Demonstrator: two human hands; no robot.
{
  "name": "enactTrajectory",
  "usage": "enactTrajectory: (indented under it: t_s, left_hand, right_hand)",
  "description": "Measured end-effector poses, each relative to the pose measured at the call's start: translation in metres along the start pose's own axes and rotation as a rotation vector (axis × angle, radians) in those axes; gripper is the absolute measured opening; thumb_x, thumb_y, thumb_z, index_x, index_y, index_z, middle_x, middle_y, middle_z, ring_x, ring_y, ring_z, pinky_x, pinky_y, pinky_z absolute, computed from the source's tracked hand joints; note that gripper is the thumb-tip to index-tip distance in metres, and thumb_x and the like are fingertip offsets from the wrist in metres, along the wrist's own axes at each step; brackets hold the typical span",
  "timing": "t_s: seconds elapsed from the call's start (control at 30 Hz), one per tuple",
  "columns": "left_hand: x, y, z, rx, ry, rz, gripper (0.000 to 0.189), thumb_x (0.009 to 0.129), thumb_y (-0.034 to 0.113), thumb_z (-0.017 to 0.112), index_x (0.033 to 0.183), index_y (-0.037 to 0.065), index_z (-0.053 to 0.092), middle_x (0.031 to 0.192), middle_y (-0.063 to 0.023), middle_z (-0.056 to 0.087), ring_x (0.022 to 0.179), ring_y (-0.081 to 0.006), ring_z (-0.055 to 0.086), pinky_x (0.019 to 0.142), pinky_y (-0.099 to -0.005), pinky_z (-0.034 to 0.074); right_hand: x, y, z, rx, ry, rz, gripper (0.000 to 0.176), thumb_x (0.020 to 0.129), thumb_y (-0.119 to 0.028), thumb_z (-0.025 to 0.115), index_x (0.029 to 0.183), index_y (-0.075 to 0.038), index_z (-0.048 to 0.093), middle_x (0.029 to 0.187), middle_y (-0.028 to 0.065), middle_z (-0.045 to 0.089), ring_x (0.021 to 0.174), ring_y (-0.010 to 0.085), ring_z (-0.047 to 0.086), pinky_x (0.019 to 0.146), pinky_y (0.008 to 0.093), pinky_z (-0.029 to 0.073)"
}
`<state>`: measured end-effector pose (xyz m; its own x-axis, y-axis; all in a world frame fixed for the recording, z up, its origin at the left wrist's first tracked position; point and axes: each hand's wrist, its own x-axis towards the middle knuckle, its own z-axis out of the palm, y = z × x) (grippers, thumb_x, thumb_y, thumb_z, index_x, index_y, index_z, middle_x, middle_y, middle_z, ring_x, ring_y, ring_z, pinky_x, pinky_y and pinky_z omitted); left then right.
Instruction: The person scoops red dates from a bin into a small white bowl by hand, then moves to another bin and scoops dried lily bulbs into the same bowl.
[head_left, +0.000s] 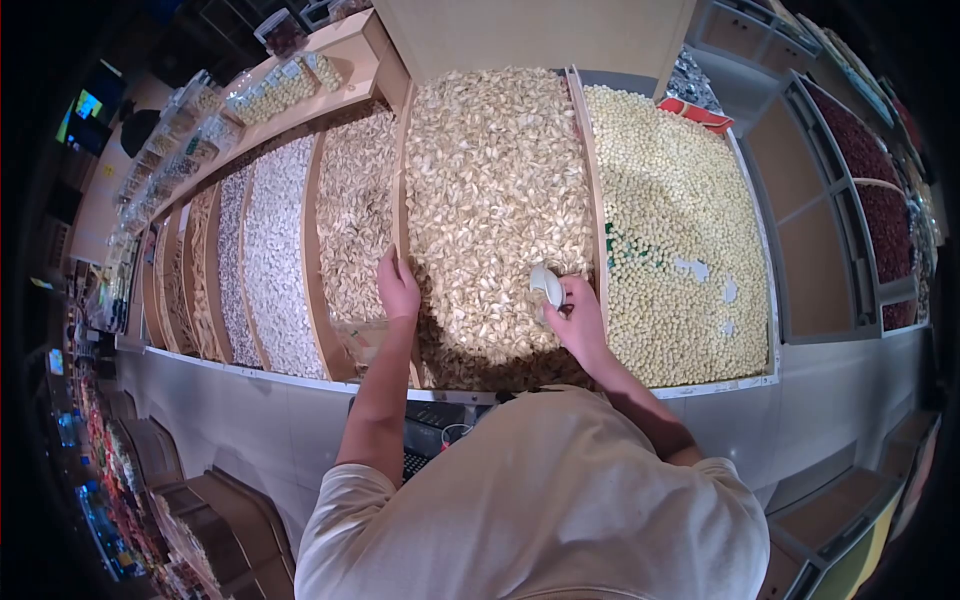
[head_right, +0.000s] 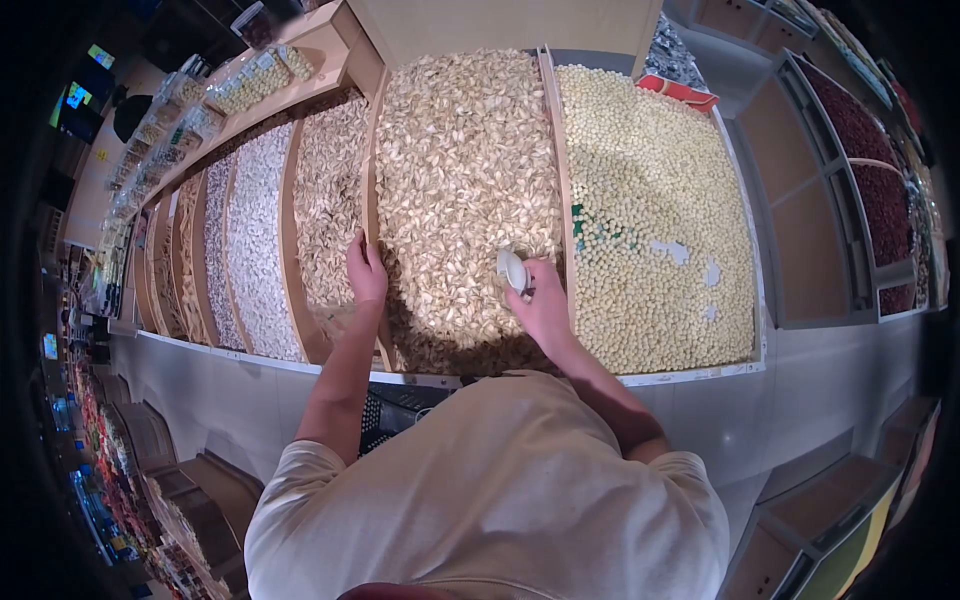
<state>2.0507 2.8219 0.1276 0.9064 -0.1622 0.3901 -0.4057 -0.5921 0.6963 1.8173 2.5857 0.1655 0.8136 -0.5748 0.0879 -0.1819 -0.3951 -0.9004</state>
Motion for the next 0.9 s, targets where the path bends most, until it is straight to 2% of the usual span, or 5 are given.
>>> enactTrajectory:
  t_s: [0.27,0.43,0.53,0.67,0.9]
  left_hand:
    - [0.0,-0.003,0.003,-0.026,0.014,0.005,0.035,0.097,0.01,0.047,0.129,-0.004,0.051,0.12,-0.022,0.057,0.11,-0.0338,0.057,0.097,-0.0393,0.044]
    - [0.0,-0.002,0.002,-0.014,0.004,0.003,0.036,0.098,0.011,0.047,0.13,-0.004,0.051,0.121,-0.0219,0.056,0.111,-0.0335,0.057,0.097,-0.039,0.044]
    - [0.0,-0.002,0.002,-0.021,0.006,0.008,0.036,0.098,0.011,0.047,0.13,-0.004,0.05,0.121,-0.0217,0.056,0.11,-0.0334,0.057,0.097,-0.039,0.044]
    - [-0.001,-0.001,0.002,-0.006,0.011,0.018,0.035,0.098,0.011,0.047,0.13,-0.003,0.051,0.121,-0.0216,0.056,0.111,-0.0335,0.056,0.097,-0.0389,0.044]
    - [0.0,0.003,0.001,-0.007,0.021,-0.006,0.035,0.097,0.01,0.047,0.128,-0.003,0.052,0.119,-0.0223,0.058,0.11,-0.0351,0.057,0.097,-0.0401,0.044]
  right_hand:
    - [0.003,0.014,0.026,0.192,-0.018,0.068,0.042,0.082,-0.013,0.073,0.114,0.001,0.051,0.095,0.0115,0.06,0.077,0.0167,0.063,0.069,0.0297,0.053]
    - [0.002,0.019,0.036,0.595,-0.101,0.508,0.033,0.088,-0.013,0.069,0.112,0.001,0.052,0.094,0.0079,0.06,0.074,0.0142,0.06,0.065,0.0269,0.052]
    - [0.002,0.014,0.033,0.724,-0.093,0.574,0.033,0.089,-0.014,0.068,0.114,0.0,0.052,0.093,0.0075,0.06,0.076,0.0132,0.06,0.064,0.0255,0.052]
    - [0.004,0.002,0.019,0.755,-0.098,0.597,0.034,0.089,-0.013,0.067,0.117,0.0,0.051,0.096,0.0079,0.06,0.081,0.0123,0.059,0.066,0.0255,0.053]
    - [0.009,-0.026,-0.009,0.48,-0.083,0.234,0.04,0.085,-0.005,0.069,0.12,0.001,0.052,0.104,0.0088,0.06,0.089,0.0145,0.061,0.075,0.0288,0.055]
